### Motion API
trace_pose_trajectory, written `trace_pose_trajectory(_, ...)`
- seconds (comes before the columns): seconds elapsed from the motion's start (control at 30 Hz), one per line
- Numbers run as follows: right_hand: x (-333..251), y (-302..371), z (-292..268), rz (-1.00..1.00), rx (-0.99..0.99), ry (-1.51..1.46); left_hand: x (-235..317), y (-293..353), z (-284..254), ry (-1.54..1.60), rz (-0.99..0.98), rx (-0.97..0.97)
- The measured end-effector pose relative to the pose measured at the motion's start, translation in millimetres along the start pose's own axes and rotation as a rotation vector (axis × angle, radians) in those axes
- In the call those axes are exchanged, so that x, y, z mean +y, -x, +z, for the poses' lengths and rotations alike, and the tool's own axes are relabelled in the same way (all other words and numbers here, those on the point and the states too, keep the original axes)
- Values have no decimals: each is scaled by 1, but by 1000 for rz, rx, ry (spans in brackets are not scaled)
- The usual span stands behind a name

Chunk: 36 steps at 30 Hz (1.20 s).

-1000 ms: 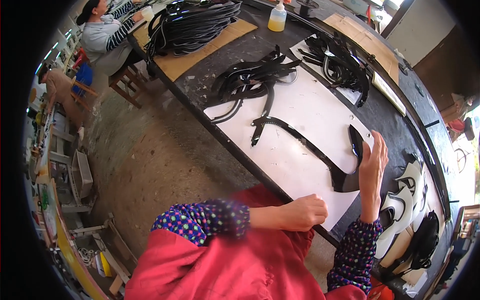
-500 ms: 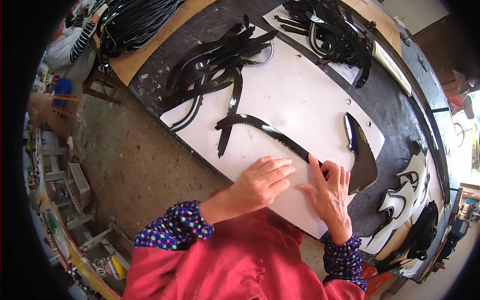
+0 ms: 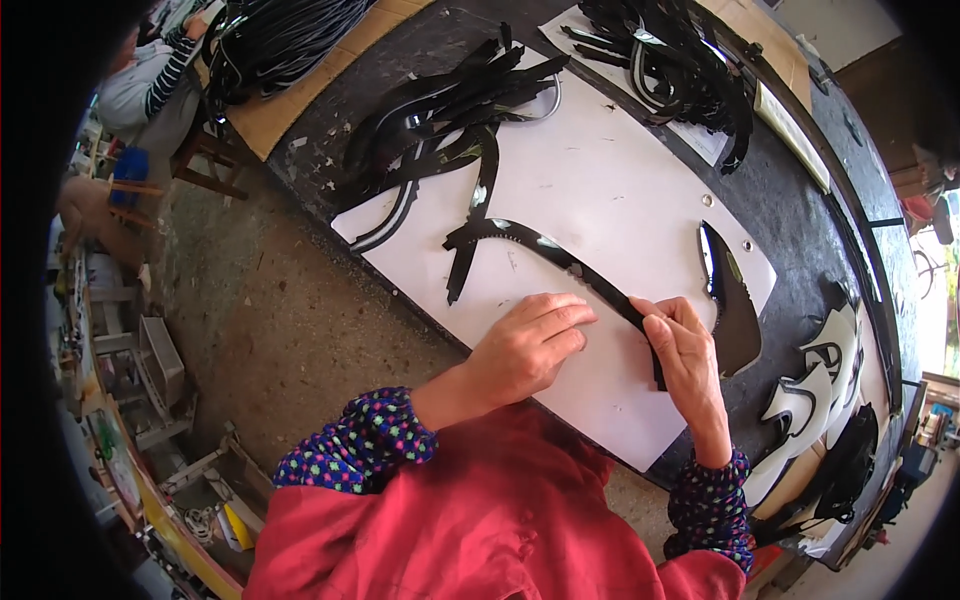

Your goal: Applying adhesive strips and organizing shoe upper components at a manufacturing workbench.

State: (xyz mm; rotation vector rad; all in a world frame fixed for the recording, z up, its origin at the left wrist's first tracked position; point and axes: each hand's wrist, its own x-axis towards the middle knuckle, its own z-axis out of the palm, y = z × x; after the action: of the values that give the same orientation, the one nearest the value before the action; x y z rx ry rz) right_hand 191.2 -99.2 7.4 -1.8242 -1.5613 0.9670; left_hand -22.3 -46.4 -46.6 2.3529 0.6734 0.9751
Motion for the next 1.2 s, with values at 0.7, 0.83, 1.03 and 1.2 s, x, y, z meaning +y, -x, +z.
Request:
trace_pose_trajectory(0.7, 17, -81, 24, -218, 327, -314, -6, 0, -3, 164, -78, 124)
trace_pose_trajectory(0.83, 15, -30, -9, -220, 600, 1, 0, -4, -5, 117, -47, 116)
trace_pose_trajectory(1.03, 21, 36, 13, -321, 350, 430, 10, -18, -3, -73, 185, 75)
trace_pose_trajectory(1.2, 31, 47, 32, -269, 277, 596, -1, -19, -1, -105, 196, -71)
